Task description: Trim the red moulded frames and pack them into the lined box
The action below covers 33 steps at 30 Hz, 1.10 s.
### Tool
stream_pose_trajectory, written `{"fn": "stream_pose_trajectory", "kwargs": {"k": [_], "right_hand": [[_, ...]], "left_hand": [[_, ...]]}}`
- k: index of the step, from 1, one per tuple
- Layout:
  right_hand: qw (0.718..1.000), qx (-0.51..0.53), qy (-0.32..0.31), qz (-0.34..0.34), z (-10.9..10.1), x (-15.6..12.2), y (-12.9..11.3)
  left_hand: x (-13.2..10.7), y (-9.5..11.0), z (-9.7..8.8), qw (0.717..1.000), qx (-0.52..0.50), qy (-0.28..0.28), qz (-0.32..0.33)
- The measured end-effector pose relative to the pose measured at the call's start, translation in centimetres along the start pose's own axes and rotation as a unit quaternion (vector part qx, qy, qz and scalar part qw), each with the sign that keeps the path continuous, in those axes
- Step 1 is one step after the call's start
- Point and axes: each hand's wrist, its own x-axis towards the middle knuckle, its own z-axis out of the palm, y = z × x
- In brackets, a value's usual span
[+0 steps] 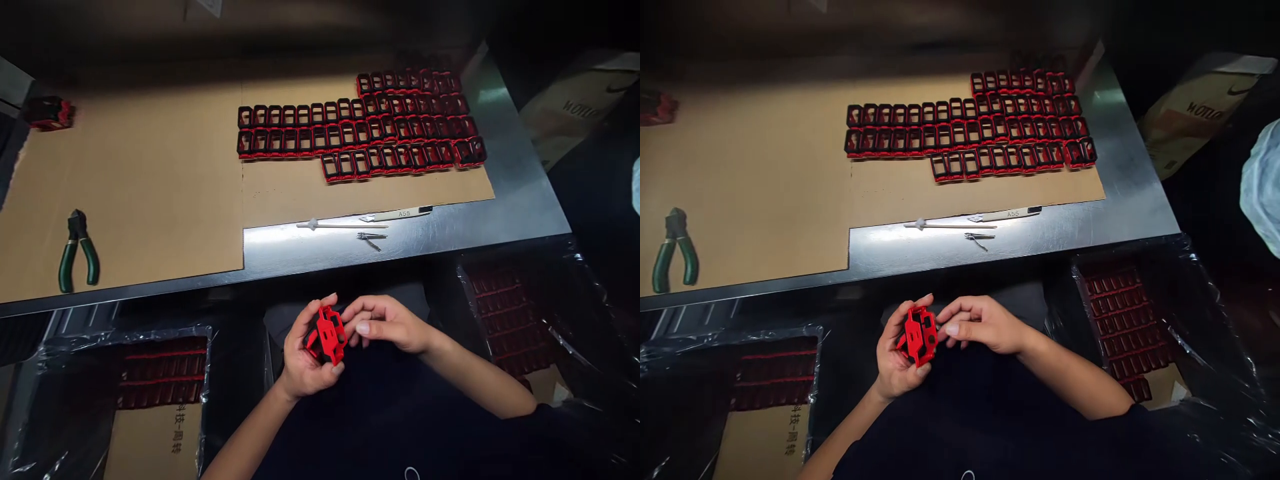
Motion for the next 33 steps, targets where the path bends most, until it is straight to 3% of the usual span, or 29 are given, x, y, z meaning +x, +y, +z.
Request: {"fn": "stream_pose_trajectory", "kwargs": {"k": [5, 21, 33], "right_hand": [[0.99, 0.133, -0.043, 0.031, -0.1, 0.4, 1.3], [0.971, 0.222, -0.054, 0.076, 0.0, 0.6, 2.4], [0.946, 0.294, -0.114, 0.079, -0.8, 1.1, 3.9]], "left_hand": [[0.0, 0.2, 0.2, 1.0, 0.015, -0.016, 0.005], [0.3, 0.6, 0.5, 0.998, 0.006, -0.041, -0.043], [1.6, 1.3, 0.4, 0.983, 0.17, -0.048, 0.043]]}}
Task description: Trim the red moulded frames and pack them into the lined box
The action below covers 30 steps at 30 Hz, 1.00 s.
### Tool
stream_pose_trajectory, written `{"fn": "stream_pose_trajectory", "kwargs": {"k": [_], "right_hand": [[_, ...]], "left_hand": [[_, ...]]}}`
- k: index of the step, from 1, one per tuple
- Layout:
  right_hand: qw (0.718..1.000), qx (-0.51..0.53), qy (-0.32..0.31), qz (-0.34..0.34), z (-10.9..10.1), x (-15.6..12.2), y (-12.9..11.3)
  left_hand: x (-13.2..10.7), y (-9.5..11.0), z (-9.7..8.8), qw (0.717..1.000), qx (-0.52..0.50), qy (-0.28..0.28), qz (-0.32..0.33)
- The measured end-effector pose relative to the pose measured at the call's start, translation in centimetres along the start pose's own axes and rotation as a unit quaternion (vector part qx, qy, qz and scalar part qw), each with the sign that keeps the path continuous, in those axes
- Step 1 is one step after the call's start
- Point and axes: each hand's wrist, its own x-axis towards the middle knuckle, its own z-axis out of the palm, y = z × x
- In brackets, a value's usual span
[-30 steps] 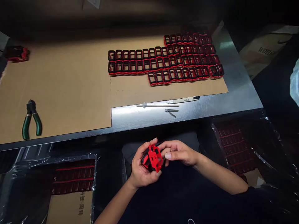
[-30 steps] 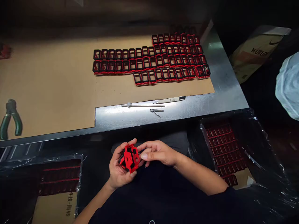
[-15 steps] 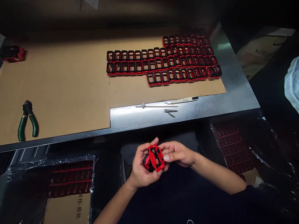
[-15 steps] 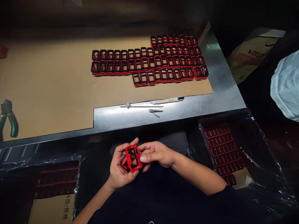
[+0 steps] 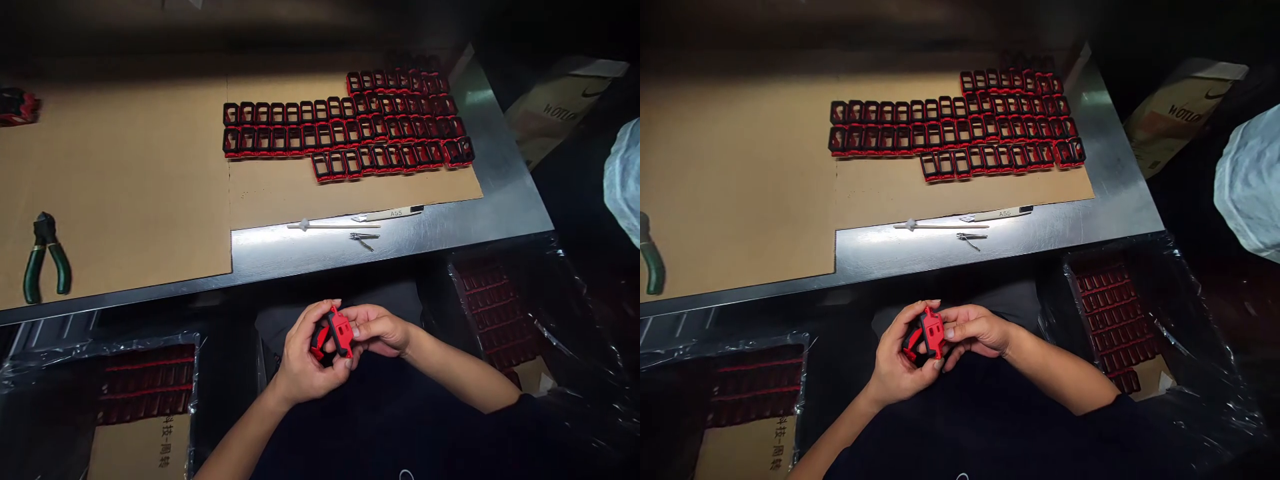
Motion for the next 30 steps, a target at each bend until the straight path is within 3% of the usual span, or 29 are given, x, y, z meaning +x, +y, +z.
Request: {"fn": "stream_pose_trajectory", "kwargs": {"k": [8, 13, 20, 23, 30], "right_hand": [[1.0, 0.01, -0.001, -0.002, -0.3, 0.1, 0.2], [0.994, -0.018, 0.088, -0.067, -0.2, -0.3, 0.1], [0.94, -0.153, 0.247, -0.177, 0.8, -2.2, -0.9], [0.914, -0.191, 0.302, -0.19, 0.6, -3.9, -1.1], [0.89, -0.28, 0.313, -0.18, 0.8, -7.5, -1.5]], "left_hand": [[-0.2, -0.3, -0.1, 0.999, -0.022, -0.028, -0.02], [0.4, -0.3, -0.3, 0.998, 0.04, -0.053, -0.023], [2.7, -0.4, 1.5, 0.983, 0.13, -0.128, 0.028], [3.9, -0.2, 2.8, 0.973, 0.153, -0.17, 0.034], [5.2, 0.2, 5.2, 0.964, 0.179, -0.197, 0.008]]}}
